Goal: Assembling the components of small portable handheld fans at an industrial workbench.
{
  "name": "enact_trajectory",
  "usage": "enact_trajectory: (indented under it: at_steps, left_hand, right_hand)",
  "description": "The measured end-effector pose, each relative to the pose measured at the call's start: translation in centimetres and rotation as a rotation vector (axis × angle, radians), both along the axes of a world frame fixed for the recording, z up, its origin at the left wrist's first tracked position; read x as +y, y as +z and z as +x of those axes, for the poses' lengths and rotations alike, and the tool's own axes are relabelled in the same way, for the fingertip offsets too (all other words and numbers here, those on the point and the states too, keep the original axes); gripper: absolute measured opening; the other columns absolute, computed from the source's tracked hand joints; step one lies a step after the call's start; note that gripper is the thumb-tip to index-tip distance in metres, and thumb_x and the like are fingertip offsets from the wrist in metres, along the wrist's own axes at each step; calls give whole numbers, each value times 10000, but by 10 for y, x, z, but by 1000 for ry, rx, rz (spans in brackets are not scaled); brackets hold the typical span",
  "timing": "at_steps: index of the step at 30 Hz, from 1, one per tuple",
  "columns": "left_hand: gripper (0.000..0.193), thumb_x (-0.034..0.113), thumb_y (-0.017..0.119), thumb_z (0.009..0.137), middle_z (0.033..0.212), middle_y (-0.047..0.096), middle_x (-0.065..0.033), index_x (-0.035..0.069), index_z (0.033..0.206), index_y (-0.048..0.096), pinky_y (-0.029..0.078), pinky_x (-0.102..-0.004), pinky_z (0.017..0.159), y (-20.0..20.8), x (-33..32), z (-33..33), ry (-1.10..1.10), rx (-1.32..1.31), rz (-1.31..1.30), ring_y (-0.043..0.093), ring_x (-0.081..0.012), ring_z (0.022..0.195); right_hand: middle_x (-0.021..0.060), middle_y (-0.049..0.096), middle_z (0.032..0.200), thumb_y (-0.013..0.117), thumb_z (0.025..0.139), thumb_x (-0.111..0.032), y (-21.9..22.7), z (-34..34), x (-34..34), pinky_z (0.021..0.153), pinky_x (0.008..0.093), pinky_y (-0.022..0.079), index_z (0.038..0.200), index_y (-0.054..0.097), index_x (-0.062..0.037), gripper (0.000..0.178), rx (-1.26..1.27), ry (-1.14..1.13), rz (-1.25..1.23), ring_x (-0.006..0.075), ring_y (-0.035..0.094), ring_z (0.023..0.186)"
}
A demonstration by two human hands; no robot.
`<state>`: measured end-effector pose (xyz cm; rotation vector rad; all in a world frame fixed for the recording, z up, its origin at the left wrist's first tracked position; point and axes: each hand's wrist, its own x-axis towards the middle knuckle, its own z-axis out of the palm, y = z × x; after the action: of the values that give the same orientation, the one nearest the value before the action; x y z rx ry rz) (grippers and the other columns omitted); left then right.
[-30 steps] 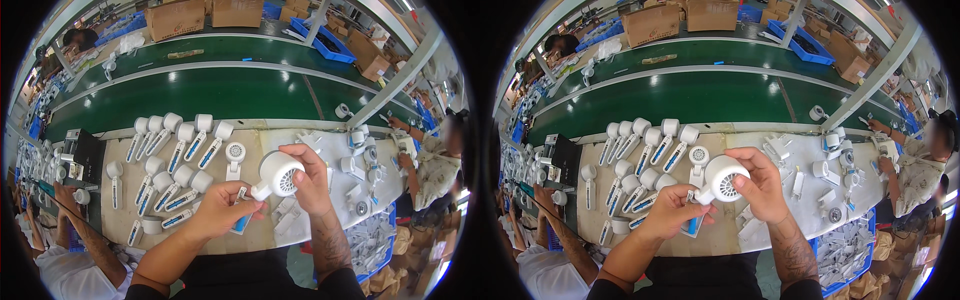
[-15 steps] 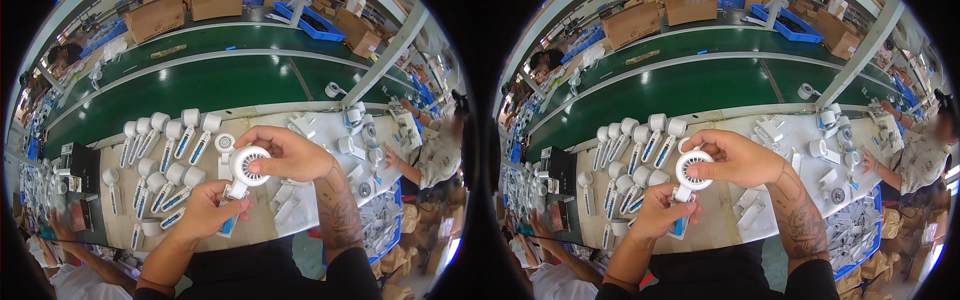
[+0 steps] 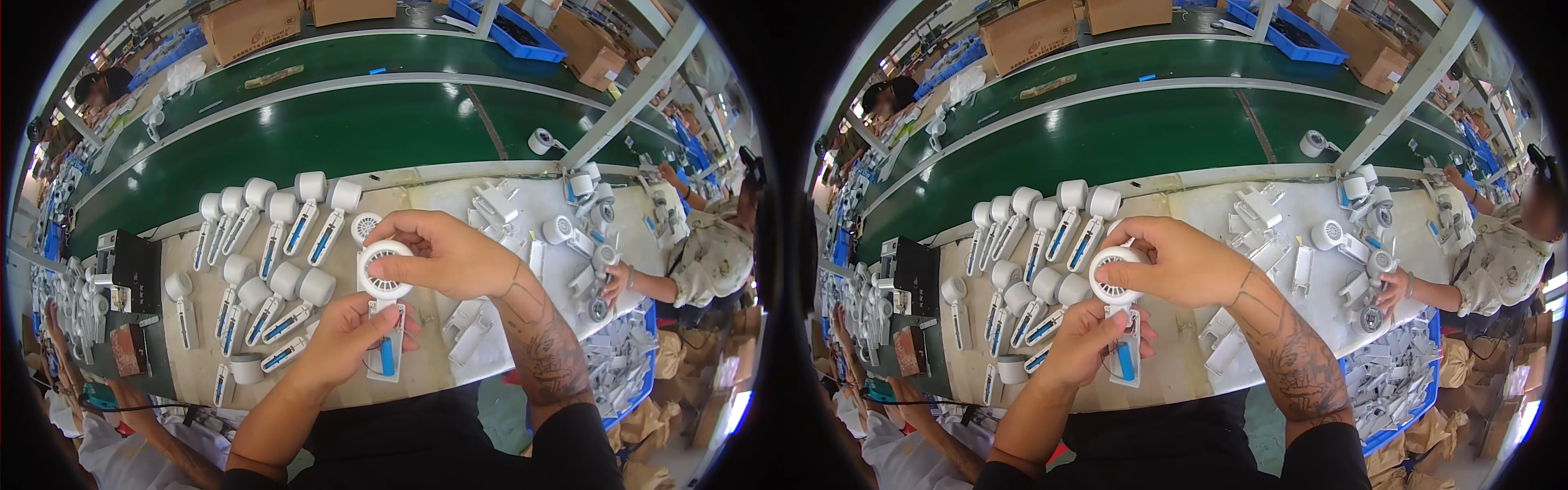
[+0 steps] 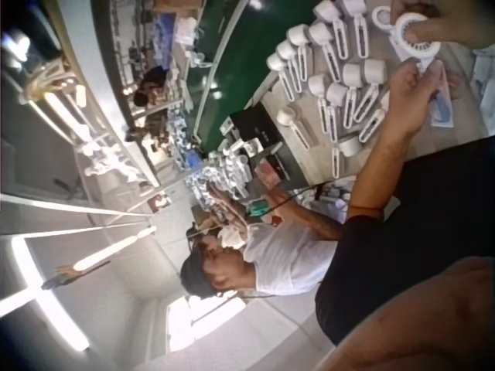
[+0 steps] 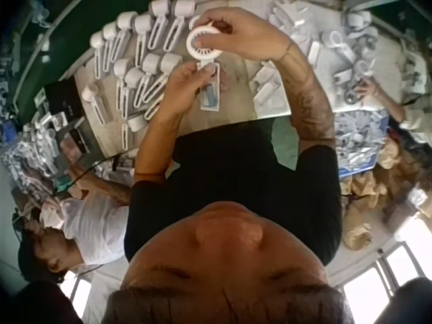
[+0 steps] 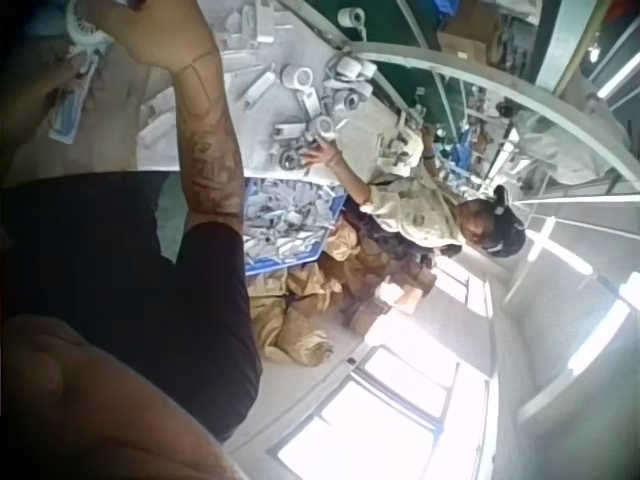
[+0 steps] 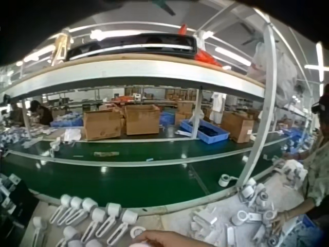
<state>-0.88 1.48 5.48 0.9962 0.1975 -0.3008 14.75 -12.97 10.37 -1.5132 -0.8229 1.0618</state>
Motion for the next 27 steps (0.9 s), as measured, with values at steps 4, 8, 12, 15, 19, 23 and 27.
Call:
enact_trajectory:
  at_steps: [4,8,12,15,19,23,27]
  left_hand:
    - [330,261,542,1021,1010,698,-156,-30,1161,608,561,-338,827,-6,3,1,112,23,11,700,-222,886]
    - [376,314,476,1047,1030,695,-125,-13,1176,610,545,-324,831,-3,2,1,295,-13,-221,687,-200,933]
    - [336,278,501,1043,1151,652,-60,25,1244,594,464,-262,850,-8,-1,-1,317,-76,-216,597,-124,1041]
    - [323,255,514,1039,1167,646,-36,40,1270,586,448,-242,797,-10,-2,-3,366,-78,-210,589,-93,982]
    - [311,216,539,1029,1139,651,-18,38,1279,584,446,-224,749,-4,-6,-3,390,-123,-117,589,-71,944]
    - [298,218,519,1032,1173,638,-34,49,1271,573,459,-222,735,-10,-10,-1,440,-181,63,599,-76,946]
    - [313,229,494,1040,1232,624,-85,18,1260,568,473,-347,952,-26,-3,3,480,-148,-36,598,-174,1113]
  right_hand:
    - [87,672,1062,726,891,-161,3,-20,6,800,273,484,1203,588,-12,372,-246,-347,18,125,612,921]
    - [79,609,898,832,706,-82,-25,-57,-2,681,337,499,975,737,-89,286,-1003,-711,301,244,614,803]
    - [30,603,882,830,702,-70,-36,-86,3,647,299,464,928,747,-99,243,-918,-708,235,193,589,741]
    - [25,596,879,826,702,-59,-39,-86,5,643,298,462,921,749,-103,236,-950,-727,246,185,585,740]
    - [45,590,897,813,716,-16,-36,-80,2,643,281,481,938,750,-91,243,-958,-688,283,173,591,739]
    - [72,589,914,784,750,17,-42,-78,3,668,284,504,973,741,-69,243,-854,-661,293,181,614,761]
    - [79,625,892,760,789,-46,-42,-61,-4,711,325,509,941,737,-66,155,-853,-575,249,227,631,774]
